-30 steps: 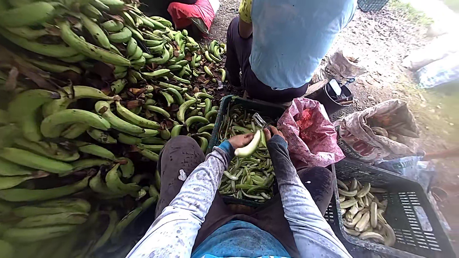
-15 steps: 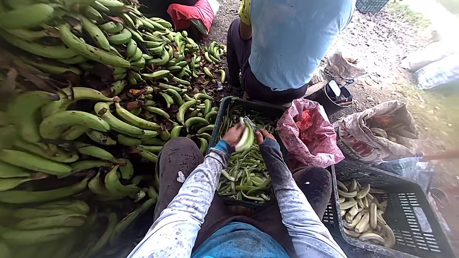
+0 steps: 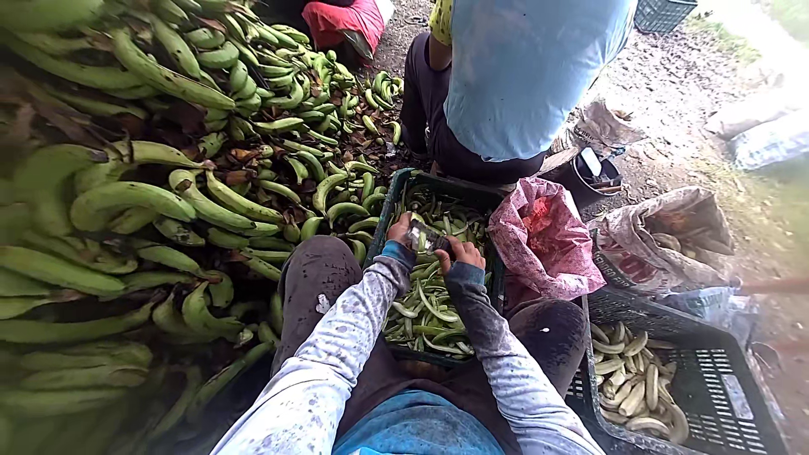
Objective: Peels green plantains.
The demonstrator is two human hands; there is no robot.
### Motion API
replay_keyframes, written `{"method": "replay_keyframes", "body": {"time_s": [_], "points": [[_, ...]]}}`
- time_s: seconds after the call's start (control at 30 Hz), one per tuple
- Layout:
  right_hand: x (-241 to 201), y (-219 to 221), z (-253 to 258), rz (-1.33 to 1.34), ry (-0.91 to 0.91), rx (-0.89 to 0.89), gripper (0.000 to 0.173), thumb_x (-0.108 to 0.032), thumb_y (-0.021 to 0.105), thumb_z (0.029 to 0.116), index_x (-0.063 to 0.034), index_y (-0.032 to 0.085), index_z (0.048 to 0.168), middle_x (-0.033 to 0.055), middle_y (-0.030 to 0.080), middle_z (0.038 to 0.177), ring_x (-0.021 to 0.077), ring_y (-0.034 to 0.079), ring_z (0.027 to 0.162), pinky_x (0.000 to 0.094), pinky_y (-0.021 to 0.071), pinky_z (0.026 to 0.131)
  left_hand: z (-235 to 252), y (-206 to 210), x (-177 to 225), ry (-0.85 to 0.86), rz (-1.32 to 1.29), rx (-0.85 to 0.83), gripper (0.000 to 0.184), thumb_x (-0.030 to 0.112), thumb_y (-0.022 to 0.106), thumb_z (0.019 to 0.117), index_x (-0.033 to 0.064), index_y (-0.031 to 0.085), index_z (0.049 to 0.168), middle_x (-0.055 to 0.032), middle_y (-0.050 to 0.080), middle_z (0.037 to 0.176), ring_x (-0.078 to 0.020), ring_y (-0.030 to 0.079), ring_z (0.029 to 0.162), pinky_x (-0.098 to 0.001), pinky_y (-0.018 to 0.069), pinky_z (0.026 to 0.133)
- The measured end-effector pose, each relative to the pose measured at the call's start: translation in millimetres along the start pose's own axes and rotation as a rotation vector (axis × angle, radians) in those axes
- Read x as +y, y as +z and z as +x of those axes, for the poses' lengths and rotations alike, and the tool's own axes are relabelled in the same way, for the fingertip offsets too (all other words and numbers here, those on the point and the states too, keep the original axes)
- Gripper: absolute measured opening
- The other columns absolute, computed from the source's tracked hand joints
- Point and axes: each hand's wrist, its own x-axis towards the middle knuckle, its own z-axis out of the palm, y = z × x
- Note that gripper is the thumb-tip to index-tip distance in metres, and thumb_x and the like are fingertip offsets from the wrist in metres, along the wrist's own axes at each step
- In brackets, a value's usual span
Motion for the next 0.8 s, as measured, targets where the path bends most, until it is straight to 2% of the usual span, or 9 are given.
{"method": "replay_keyframes", "body": {"time_s": [0.03,0.17,0.23,0.3,0.37,0.43,0.53,0.6,0.8], "points": [[4.1,-4.8,6.9,0.029,0.039,-0.037,0.052,-0.049,0.057,0.1011,-0.0179,0.062,0.142,0.0252,0.065,0.127,0.0458,0.061,0.118,0.0654,0.0439,0.099,-5.7,5.1,-1.1,0.044,-0.126,-0.025,0.044,0.031,0.038,0.1118,-0.0039,0.056,0.132,-0.0218,0.061,0.121,-0.0264,0.06,0.106,-0.0444,0.0482,0.095],[13.8,-22.8,30.4,0.124,0.222,-0.105,0.05,-0.046,0.044,0.1079,-0.0166,0.057,0.146,0.0255,0.06,0.137,0.0456,0.055,0.128,0.0658,0.0401,0.106,-18.9,-2.0,1.5,0.233,0.057,-0.418,0.049,0.032,0.033,0.1131,0.0036,0.042,0.153,-0.0229,0.058,0.137,-0.0279,0.06,0.121,-0.0461,0.0463,0.105],[-4.3,-53.4,39.0,0.204,0.419,-0.279,0.048,-0.034,0.037,0.1124,-0.0077,0.051,0.15,0.0209,0.052,0.151,0.0339,0.046,0.143,0.0507,0.0325,0.12,-19.6,-9.5,5.6,0.29,0.225,-0.68,0.049,0.023,0.034,0.1125,0.0015,0.034,0.157,-0.0214,0.045,0.154,-0.027,0.05,0.137,-0.0437,0.0377,0.115],[-3.7,-61.5,44.1,0.297,0.46,-0.322,0.045,-0.023,0.034,0.1138,0.0045,0.049,0.146,0.0208,0.05,0.152,0.0251,0.045,0.144,0.0362,0.0308,0.121,-18.1,-12.6,8.5,0.3,0.35,-0.822,0.048,0.02,0.034,0.112,0.0015,0.036,0.156,-0.0206,0.044,0.155,-0.0249,0.05,0.137,-0.0415,0.0375,0.114],[31.0,-24.5,36.6,0.359,0.182,-0.091,0.045,-0.022,0.038,0.1109,0.0119,0.057,0.134,0.0327,0.061,0.133,0.0395,0.056,0.13,0.0493,0.0385,0.114,-14.1,-9.8,4.1,0.266,0.301,-0.734,0.046,0.022,0.032,0.1119,0.0006,0.046,0.15,-0.0196,0.059,0.136,-0.0205,0.061,0.112,-0.0385,0.0475,0.099],[32.9,-19.1,23.3,0.261,0.041,-0.137,0.046,-0.032,0.045,0.1091,-0.0003,0.058,0.14,0.0283,0.062,0.132,0.0435,0.057,0.129,0.0607,0.0403,0.111,-11.4,-5.1,3.7,0.13,0.107,-0.496,0.044,0.026,0.032,0.1131,-0.0037,0.058,0.132,-0.0171,0.065,0.112,-0.0186,0.061,0.093,-0.038,0.05,0.089],[17.4,-4.7,-7.0,0.102,-0.241,0.002,0.048,-0.04,0.07,0.0936,-0.0092,0.069,0.131,0.0251,0.068,0.117,0.0458,0.063,0.111,0.0644,0.0466,0.097,1.2,-7.1,4.5,-0.139,-0.326,-0.33,0.036,0.031,0.033,0.1112,0.0061,0.058,0.104,-0.0021,0.06,0.073,-0.0074,0.058,0.058,-0.0223,0.0518,0.055],[15.9,7.8,-11.7,0.072,-0.354,0.161,0.048,-0.045,0.073,0.0884,-0.0115,0.075,0.123,0.023,0.07,0.107,0.0445,0.066,0.1,0.0631,0.0485,0.088,3.0,-10.5,3.5,-0.209,-0.491,-0.341,0.036,0.03,0.03,0.1109,0.0093,0.055,0.094,-0.0007,0.057,0.064,-0.0079,0.056,0.05,-0.0208,0.0496,0.047],[16.2,-14.1,31.6,0.349,0.275,-0.143,0.048,-0.036,0.046,0.1093,-0.0072,0.054,0.147,0.0258,0.057,0.143,0.0411,0.05,0.137,0.0613,0.0346,0.116,-27.5,11.1,-1.6,-0.11,-0.446,-0.356,0.024,0.022,0.044,0.1078,0.0053,0.061,0.107,-0.0041,0.063,0.082,-0.0105,0.061,0.068,-0.0271,0.0529,0.062]]}}
